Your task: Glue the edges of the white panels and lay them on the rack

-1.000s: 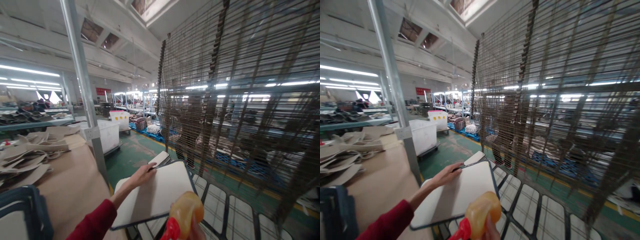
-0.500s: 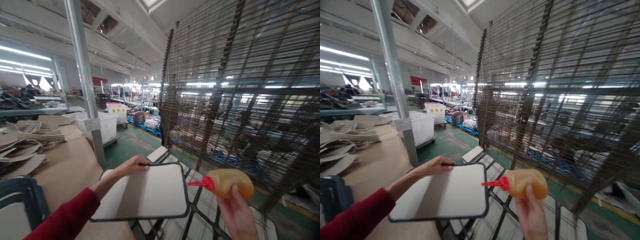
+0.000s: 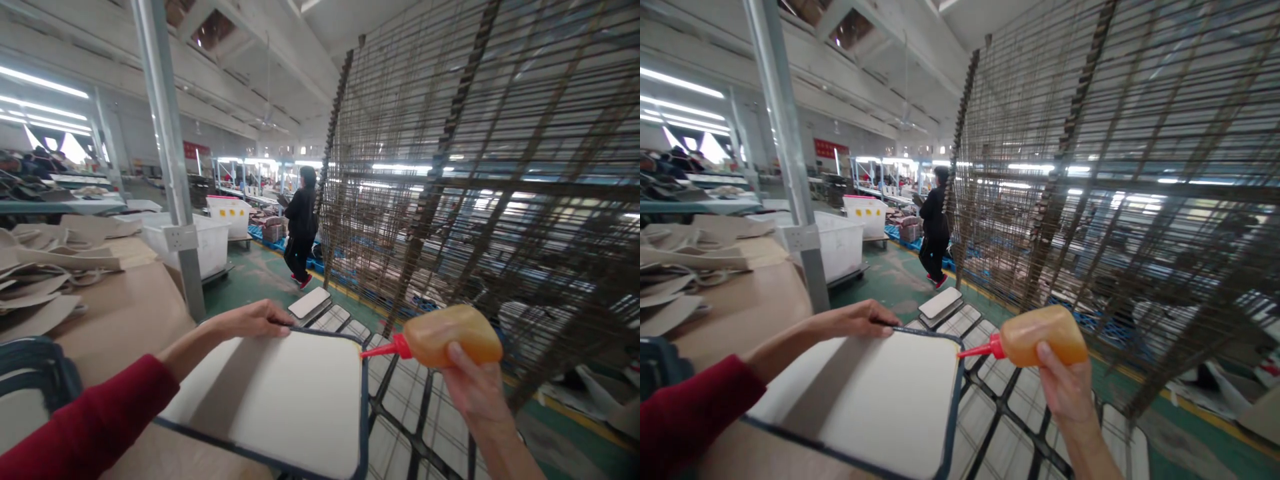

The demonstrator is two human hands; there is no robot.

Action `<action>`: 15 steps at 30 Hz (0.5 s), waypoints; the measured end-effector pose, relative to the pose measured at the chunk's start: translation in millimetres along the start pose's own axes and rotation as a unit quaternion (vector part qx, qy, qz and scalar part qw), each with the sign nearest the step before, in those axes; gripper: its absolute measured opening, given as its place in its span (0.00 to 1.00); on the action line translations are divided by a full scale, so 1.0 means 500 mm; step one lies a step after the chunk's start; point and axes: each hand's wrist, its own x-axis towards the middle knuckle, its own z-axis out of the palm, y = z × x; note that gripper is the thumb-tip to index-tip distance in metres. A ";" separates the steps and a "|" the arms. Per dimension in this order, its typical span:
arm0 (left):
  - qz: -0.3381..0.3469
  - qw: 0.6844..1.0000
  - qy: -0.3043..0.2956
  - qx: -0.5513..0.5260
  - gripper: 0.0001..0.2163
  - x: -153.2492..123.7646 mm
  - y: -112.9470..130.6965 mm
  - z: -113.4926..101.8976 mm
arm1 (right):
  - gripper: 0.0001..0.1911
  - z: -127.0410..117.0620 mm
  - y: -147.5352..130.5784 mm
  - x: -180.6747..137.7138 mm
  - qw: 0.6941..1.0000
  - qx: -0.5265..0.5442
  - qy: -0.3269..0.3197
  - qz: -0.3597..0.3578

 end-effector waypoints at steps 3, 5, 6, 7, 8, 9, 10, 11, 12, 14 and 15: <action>-0.032 0.998 -0.042 -0.030 0.19 -0.003 0.014 -0.001 | 0.23 -0.002 -0.003 -0.003 1.000 -0.002 -0.014 -0.005; -0.049 0.997 -0.036 -0.056 0.19 -0.005 0.017 -0.001 | 0.24 -0.007 -0.003 -0.006 1.000 -0.003 -0.027 -0.014; -0.056 0.995 -0.037 -0.070 0.19 -0.005 0.017 -0.001 | 0.24 -0.010 -0.003 -0.007 0.999 -0.003 -0.031 -0.016; -0.061 0.994 -0.039 -0.084 0.19 -0.006 0.017 -0.001 | 0.25 -0.014 -0.004 -0.009 0.999 -0.003 -0.034 -0.019; -0.065 0.993 -0.041 -0.094 0.19 -0.006 0.017 0.000 | 0.26 -0.017 -0.004 -0.011 0.999 -0.004 -0.036 -0.020; -0.067 0.992 -0.043 -0.101 0.19 -0.007 0.018 0.001 | 0.27 -0.020 -0.005 -0.013 0.999 -0.008 -0.040 -0.020; -0.070 0.991 -0.044 -0.104 0.19 -0.007 0.019 0.001 | 0.28 -0.022 -0.007 -0.015 0.999 -0.012 -0.044 -0.018; -0.073 0.991 -0.044 -0.103 0.19 -0.007 0.021 0.002 | 0.28 -0.024 -0.010 -0.017 0.999 -0.019 -0.048 -0.014; -0.077 0.991 -0.044 -0.101 0.18 -0.007 0.024 0.003 | 0.29 -0.025 -0.013 -0.019 0.998 -0.027 -0.052 -0.008; -0.088 0.991 -0.045 -0.096 0.18 -0.007 0.030 0.005 | 0.30 -0.027 -0.020 -0.024 0.998 -0.039 -0.053 0.007; -0.092 0.990 -0.045 -0.094 0.18 -0.007 0.033 0.006 | 0.32 -0.028 -0.024 -0.026 0.998 -0.043 -0.052 0.014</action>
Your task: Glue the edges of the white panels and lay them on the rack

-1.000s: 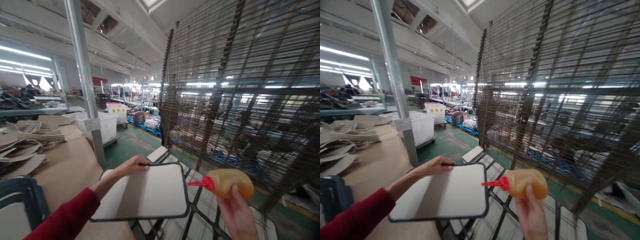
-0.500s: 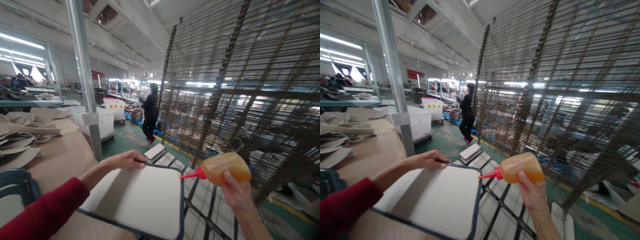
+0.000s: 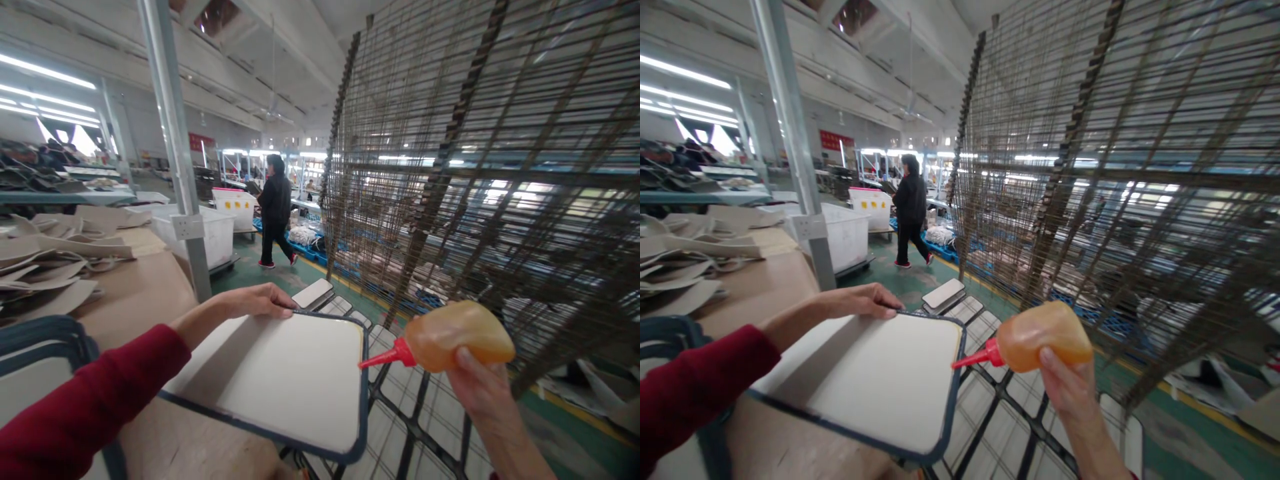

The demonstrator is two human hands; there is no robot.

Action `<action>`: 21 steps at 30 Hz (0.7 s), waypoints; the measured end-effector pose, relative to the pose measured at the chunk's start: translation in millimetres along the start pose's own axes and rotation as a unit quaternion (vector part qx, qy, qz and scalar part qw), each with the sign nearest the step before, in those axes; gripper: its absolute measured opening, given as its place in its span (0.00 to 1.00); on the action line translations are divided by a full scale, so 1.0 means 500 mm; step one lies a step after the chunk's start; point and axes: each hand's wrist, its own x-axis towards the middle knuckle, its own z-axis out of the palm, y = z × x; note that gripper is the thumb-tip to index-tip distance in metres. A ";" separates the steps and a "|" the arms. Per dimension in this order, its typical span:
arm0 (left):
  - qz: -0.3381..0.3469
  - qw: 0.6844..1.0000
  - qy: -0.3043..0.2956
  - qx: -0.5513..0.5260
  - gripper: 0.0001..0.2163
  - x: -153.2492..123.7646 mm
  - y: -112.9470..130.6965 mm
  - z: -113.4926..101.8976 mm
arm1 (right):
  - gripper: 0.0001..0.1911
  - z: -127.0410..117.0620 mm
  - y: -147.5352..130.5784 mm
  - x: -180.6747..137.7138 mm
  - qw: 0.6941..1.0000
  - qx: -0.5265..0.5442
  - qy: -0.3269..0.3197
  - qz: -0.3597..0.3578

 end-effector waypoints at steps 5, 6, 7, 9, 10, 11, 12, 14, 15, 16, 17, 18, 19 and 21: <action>-0.011 1.000 0.003 0.004 0.17 -0.001 0.006 0.004 | 0.36 -0.005 -0.018 -0.011 1.000 -0.020 -0.015 0.005; -0.013 1.000 0.003 0.002 0.17 -0.001 0.006 0.004 | 0.36 -0.006 -0.021 -0.014 1.000 -0.021 -0.018 0.006; -0.014 1.000 0.001 -0.001 0.17 -0.001 0.006 0.003 | 0.37 -0.007 -0.024 -0.017 1.000 -0.019 -0.021 0.010; -0.016 1.000 -0.003 -0.006 0.17 -0.001 0.004 0.003 | 0.38 -0.009 -0.027 -0.022 0.999 -0.013 -0.019 0.022; -0.018 1.000 -0.006 -0.009 0.17 -0.001 0.003 0.003 | 0.38 -0.010 -0.028 -0.025 0.999 -0.009 -0.018 0.027; -0.020 1.000 -0.007 -0.013 0.18 -0.001 0.002 0.003 | 0.38 -0.013 -0.028 -0.027 0.999 -0.007 -0.017 0.031; -0.021 1.000 -0.009 -0.018 0.18 -0.002 0.001 0.004 | 0.38 -0.016 -0.027 -0.028 0.999 -0.008 -0.015 0.034; -0.021 0.999 -0.008 -0.028 0.18 -0.003 -0.001 0.005 | 0.36 -0.024 -0.023 -0.031 0.999 -0.023 -0.008 0.032; -0.021 0.999 -0.006 -0.030 0.18 -0.004 -0.001 0.007 | 0.34 -0.029 -0.021 -0.033 0.999 -0.036 -0.008 0.026; -0.023 0.999 -0.004 -0.032 0.18 -0.005 -0.001 0.008 | 0.32 -0.034 -0.018 -0.034 0.999 -0.050 -0.011 0.020; -0.024 0.999 -0.002 -0.032 0.18 -0.006 0.000 0.010 | 0.30 -0.038 -0.016 -0.036 0.998 -0.061 -0.017 0.013; -0.026 0.999 0.000 -0.032 0.18 -0.007 0.000 0.011 | 0.28 -0.042 -0.013 -0.038 0.997 -0.068 -0.023 0.005; -0.028 0.999 0.002 -0.033 0.18 -0.009 0.000 0.012 | 0.27 -0.046 -0.011 -0.040 0.997 -0.072 -0.029 -0.001; -0.028 0.999 0.005 -0.037 0.18 -0.011 -0.001 0.012 | 0.26 -0.052 -0.008 -0.044 0.997 -0.074 -0.031 -0.001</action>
